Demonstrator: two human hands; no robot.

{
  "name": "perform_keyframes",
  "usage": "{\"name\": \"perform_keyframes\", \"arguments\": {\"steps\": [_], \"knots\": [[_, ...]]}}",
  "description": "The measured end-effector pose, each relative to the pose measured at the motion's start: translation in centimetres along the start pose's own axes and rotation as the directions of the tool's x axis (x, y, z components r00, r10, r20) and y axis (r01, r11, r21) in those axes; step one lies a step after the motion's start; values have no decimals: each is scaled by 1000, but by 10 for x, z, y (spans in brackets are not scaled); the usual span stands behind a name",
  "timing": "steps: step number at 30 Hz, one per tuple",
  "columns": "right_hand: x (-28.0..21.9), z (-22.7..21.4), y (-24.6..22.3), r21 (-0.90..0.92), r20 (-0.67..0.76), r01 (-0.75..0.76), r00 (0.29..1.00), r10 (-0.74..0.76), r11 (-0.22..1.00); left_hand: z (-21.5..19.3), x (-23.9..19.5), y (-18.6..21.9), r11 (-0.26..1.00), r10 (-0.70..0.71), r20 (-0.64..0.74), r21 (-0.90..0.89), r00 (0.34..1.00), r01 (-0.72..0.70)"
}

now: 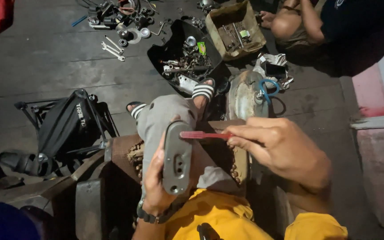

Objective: Manually sanding a motorcycle cylinder head with sandpaper to smooth its surface.

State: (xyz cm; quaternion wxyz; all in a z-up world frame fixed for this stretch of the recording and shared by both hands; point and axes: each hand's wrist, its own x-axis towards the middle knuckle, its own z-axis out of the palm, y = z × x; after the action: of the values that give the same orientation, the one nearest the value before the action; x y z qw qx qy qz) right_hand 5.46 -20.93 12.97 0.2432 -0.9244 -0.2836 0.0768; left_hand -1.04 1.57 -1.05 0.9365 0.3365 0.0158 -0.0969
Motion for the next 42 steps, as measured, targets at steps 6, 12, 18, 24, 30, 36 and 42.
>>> {"name": "perform_keyframes", "arguments": {"steps": [6, 12, 18, 24, 30, 36, 42], "knots": [[14, 1, 24, -1, -172, 25, 985, -24, 1000, 16, 4, -1, 974, -44, 115, -218, 992, 68], [19, -15, 205, 44, -462, -222, 860, 217, 974, 9, -1, 6, 960, -46, 86, -272, 995, 68], [-13, -64, 429, 126, -743, -523, 514, 429, 843, 2, -4, -2, 914, -62, 105, -393, 993, 99], [7, -57, 165, -20, -277, -362, 898, 342, 932, 13, 8, 0, 911, -95, 105, -392, 990, 130], [-13, -8, 21, 96, 49, 109, 992, -115, 989, 18, 7, 3, 972, -58, 50, -224, 997, 67], [-13, -2, -7, -47, -67, 92, 993, -95, 995, 18, -2, 5, 960, -69, 89, -266, 994, 90], [-19, 5, 1, -153, -98, 119, 986, -135, 981, 8, -3, -10, 939, -57, 86, -334, 995, 83]]}}
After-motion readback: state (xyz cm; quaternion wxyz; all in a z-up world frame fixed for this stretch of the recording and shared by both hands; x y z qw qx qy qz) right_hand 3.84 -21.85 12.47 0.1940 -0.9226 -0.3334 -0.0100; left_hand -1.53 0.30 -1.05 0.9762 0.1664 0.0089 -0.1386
